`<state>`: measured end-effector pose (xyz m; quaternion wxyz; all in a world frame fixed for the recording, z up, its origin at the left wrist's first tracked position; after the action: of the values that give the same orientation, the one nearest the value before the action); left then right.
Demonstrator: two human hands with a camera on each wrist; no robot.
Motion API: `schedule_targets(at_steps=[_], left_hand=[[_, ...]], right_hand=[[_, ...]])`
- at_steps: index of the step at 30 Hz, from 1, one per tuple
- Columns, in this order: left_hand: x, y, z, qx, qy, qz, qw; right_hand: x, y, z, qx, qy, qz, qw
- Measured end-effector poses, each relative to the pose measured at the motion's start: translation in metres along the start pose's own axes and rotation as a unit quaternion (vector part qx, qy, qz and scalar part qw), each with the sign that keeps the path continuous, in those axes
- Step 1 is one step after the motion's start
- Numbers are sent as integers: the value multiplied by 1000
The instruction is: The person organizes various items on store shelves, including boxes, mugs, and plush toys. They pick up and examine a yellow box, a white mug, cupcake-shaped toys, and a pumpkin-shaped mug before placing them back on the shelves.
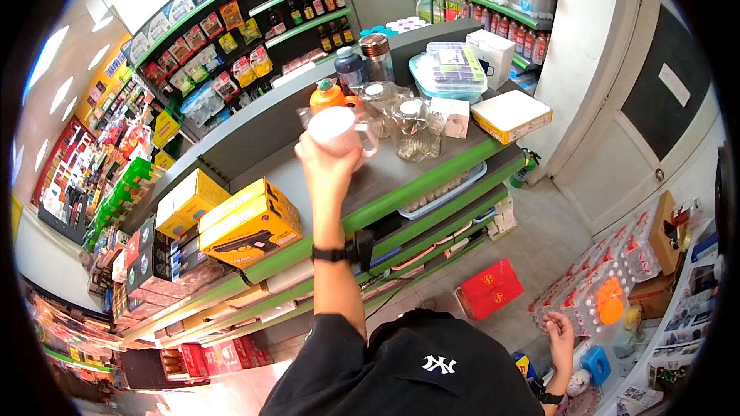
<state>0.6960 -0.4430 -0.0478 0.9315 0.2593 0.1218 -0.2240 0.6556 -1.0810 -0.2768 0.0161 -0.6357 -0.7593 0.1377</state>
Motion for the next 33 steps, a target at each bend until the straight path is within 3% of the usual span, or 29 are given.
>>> schedule_targets(at_steps=[2,4,5,6,7,8,11,13,14,16,17,20,21,22,24,25,28,29,33], left_hand=[[-22,-29,24,36,-103,-16,994],[-19,-62,33,65,-246,-128,959],[-8,-90,40,-49,-373,-245,893],[11,-111,17,-83,-414,-351,836],[34,-141,23,-188,-478,-433,741],[61,-177,16,-214,-592,-466,622],[113,-248,19,-385,-530,-543,526],[135,-282,43,-462,-514,-591,415],[140,-295,46,-451,-528,-596,403],[151,-317,40,-506,-499,-609,351],[148,-316,58,-453,-507,-656,326],[162,-332,45,-358,-404,-701,466],[158,-325,77,-296,-427,-734,437],[167,-329,86,-242,-393,-729,505],[188,-333,98,-20,-294,-743,601],[189,-338,107,-9,-274,-729,627],[203,-362,113,71,-241,-762,598],[206,-367,118,133,-227,-758,597],[212,-399,121,124,-222,-831,495]], right_hand=[[-3,-2,-1,-3,-14,1,1000],[-4,-1,-2,-5,-34,-2,999],[-1,-2,-10,-14,-46,-14,999],[6,1,-27,-23,-57,-23,998],[13,4,-43,-30,-69,-30,997],[18,8,-50,-25,-45,-45,998],[36,15,-97,-73,-39,-83,993],[50,10,-138,-82,-2,-114,990],[54,11,-141,-93,25,-121,988],[57,7,-153,-103,45,-115,987],[58,2,-156,-97,51,-105,988],[48,-7,-140,-86,77,-74,990],[44,-12,-132,-82,90,-60,991],[40,-20,-129,-67,115,-36,990],[37,-36,-127,-37,169,14,985],[34,-38,-117,-53,197,18,979],[37,-50,-94,-100,166,50,980],[39,-54,-86,-58,232,83,967],[41,-76,-60,-59,196,191,960]])
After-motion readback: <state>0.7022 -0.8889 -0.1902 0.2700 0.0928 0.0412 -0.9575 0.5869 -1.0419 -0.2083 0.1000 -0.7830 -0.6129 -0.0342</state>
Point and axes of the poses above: each hand's wrist, its own y-axis towards the middle knuckle, its own x-axis out of the palm, z = x × y, the point moved 4 cm from there along y, towards the middle knuckle, and after that the axes turned 1 degree about -y, right-handed, at the moved point
